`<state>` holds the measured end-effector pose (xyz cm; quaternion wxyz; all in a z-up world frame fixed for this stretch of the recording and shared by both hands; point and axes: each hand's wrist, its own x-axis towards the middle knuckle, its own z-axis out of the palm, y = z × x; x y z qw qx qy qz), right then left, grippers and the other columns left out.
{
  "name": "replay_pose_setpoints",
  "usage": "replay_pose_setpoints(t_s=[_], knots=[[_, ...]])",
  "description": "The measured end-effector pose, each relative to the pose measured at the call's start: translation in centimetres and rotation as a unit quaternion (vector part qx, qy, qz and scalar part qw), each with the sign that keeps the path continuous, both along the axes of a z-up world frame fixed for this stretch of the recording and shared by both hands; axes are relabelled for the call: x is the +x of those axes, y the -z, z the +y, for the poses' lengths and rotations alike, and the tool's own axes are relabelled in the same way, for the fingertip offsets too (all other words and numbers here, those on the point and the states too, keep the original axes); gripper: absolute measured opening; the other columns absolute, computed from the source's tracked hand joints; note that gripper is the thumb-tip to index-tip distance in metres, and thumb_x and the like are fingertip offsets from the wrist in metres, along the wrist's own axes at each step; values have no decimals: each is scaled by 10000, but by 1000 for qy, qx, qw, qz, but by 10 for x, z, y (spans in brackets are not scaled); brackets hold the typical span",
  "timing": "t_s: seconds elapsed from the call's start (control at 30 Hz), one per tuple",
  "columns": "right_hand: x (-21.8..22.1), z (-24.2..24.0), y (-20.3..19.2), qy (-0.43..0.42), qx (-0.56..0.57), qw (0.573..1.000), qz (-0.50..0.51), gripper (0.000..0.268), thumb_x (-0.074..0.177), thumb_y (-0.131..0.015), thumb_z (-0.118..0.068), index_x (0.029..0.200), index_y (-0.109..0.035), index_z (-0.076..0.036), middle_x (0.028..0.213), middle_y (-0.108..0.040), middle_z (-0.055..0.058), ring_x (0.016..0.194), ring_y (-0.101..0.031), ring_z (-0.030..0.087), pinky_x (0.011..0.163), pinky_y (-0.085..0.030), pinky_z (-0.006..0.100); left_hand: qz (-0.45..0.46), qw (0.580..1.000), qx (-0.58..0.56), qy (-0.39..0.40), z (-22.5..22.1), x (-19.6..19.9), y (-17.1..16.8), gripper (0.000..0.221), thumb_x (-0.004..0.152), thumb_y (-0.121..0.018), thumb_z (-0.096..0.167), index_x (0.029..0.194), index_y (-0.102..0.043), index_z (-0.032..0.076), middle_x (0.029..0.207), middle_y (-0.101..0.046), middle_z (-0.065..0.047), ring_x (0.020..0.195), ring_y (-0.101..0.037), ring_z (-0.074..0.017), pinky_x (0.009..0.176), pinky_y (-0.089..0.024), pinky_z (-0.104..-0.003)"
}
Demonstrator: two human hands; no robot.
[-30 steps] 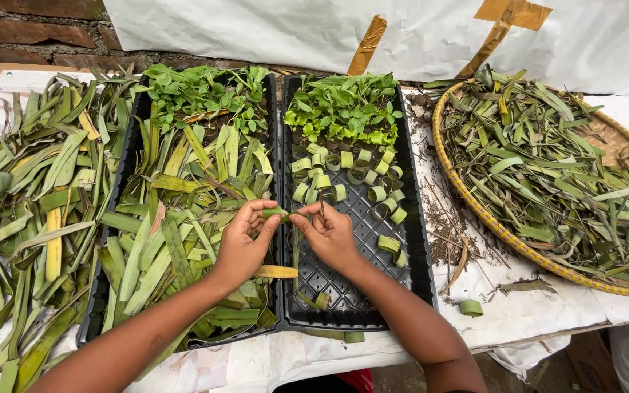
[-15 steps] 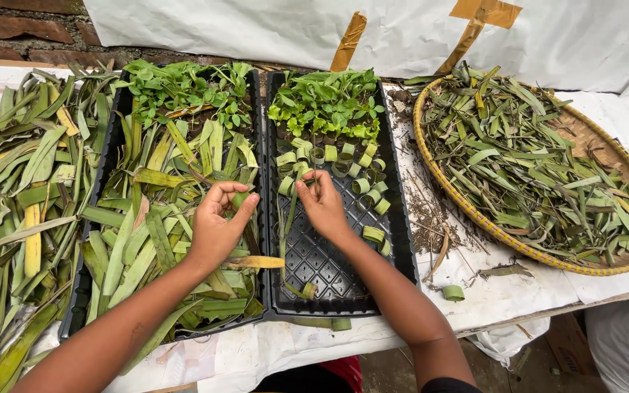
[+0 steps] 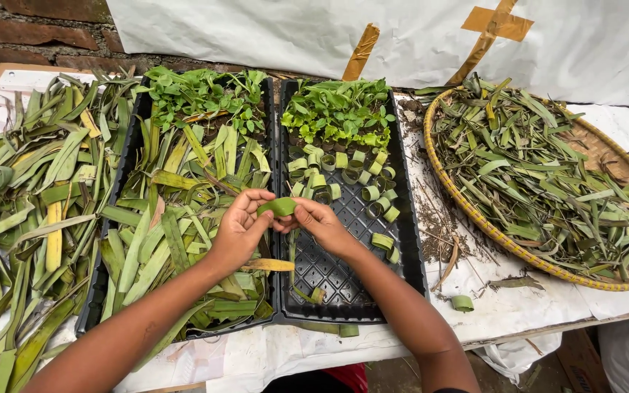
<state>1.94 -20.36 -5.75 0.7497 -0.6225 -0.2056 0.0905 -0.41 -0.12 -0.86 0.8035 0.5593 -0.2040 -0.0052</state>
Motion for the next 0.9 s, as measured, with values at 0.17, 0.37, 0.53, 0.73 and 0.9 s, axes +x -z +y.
replay_pose_setpoints(t_s=[0.17, 0.37, 0.53, 0.73, 0.9], knots=[[-8, 6, -18, 109, 103, 988, 23, 402, 961, -692, -2, 1336, -585, 93, 1069, -738, 250, 879, -768, 230, 818, -653, 340, 15, 994, 99, -43, 9, 0, 1, 279, 965, -481, -67, 1236, -539, -39, 1094, -711, -188, 918, -711, -166, 739, -606, -280], [-10, 8, -33, 217, 101, 971, -3, 520, 888, -766, 49, 1357, -543, 20, 1068, -749, 169, 906, -752, 155, 789, -654, 265, 51, 953, 295, -46, 10, -13, -27, 354, 884, -588, 38, 1230, -616, 108, 1116, -775, -110, 771, -681, -169, 705, -535, -368], [-1, -6, -7, 183, 80, 980, 20, 588, 865, -778, 70, 1392, -527, 0, 1079, -766, 151, 922, -747, 130, 766, -658, 233, -27, 949, 309, -64, 7, -10, -28, 320, 916, -717, 190, 1210, -665, 78, 1098, -759, -159, 1060, -715, -361, 882, -551, -496], [-16, 11, -21, 134, 13, 991, 14, 143, 997, -686, -57, 1110, -710, 27, 925, -772, 118, 740, -717, 88, 687, -627, 250, 10, 958, 281, -61, 8, -11, -28, 217, 933, -714, 139, 1145, -695, 94, 881, -795, -74, 858, -744, -152, 838, -550, -313], [-22, 12, -38, 100, -47, 991, -71, 186, 1024, -655, -58, 915, -769, 40, 860, -671, 126, 697, -716, 137, 671, -606, 291, 56, 980, 188, -44, 8, -13, -33, 684, 919, -723, 66, 1462, -321, -32, 1028, -729, -225, 943, -732, -249, 888, -566, -370]])
